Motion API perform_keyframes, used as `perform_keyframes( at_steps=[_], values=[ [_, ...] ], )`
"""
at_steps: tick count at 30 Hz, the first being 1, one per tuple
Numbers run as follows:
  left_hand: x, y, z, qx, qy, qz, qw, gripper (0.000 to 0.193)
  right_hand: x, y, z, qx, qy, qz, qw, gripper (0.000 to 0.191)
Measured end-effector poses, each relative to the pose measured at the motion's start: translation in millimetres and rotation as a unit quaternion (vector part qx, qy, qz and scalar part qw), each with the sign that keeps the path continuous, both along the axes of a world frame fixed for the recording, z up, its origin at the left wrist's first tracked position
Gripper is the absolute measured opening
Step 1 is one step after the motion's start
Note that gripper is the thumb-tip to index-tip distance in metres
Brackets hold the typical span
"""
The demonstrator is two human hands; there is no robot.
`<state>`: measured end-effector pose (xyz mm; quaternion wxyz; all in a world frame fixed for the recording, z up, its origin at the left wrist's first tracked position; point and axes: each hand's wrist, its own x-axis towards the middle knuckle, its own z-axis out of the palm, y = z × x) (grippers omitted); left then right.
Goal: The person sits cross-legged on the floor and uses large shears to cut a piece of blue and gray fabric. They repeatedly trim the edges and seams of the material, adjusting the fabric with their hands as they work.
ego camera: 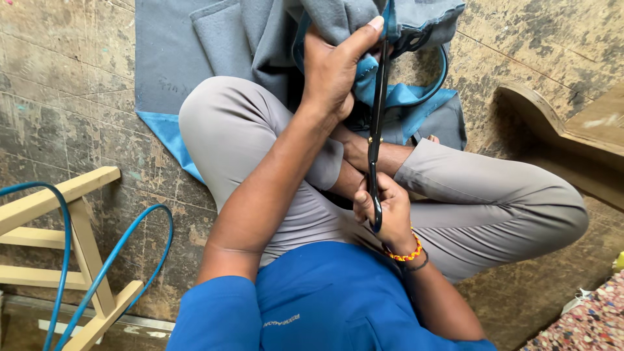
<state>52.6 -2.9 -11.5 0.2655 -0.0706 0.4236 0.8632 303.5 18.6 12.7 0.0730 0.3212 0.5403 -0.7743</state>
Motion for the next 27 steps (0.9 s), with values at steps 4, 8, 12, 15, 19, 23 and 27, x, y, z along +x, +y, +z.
perform_keyframes(
  at_steps=[4, 8, 12, 15, 19, 23, 27],
  values=[
    [1.7, 1.7, 2.6, -0.009, 0.034, 0.027, 0.999, 0.017, -8.1, 3.5, 2.0, 0.008, 0.006, 0.005, 1.000, 0.039],
    [3.5, 3.1, 1.6, -0.002, 0.027, 0.026, 0.999, 0.015, -12.0, 5.2, 4.7, 0.017, 0.008, 0.006, 1.000, 0.039],
    [4.1, 3.9, 0.2, -0.005, 0.028, 0.034, 0.999, 0.016, -15.0, 7.3, 5.0, 0.014, 0.003, 0.001, 1.000, 0.037],
    [4.5, 3.2, -0.4, -0.002, 0.031, 0.039, 0.999, 0.016, -15.7, 8.1, 5.3, 0.021, -0.005, 0.000, 1.000, 0.033],
    [5.8, 4.0, -2.3, -0.003, 0.041, 0.044, 0.998, 0.017, -15.3, 7.1, 3.2, 0.041, -0.022, -0.003, 0.999, 0.030],
    [6.9, 5.2, -4.3, 0.000, 0.039, 0.045, 0.998, 0.016, -14.0, 7.1, 1.3, 0.073, -0.067, -0.003, 0.995, 0.029],
    [5.2, 5.7, -4.8, 0.011, 0.042, 0.055, 0.998, 0.017, -11.4, 12.4, 4.9, 0.047, -0.041, -0.002, 0.998, 0.033]
  ],
)
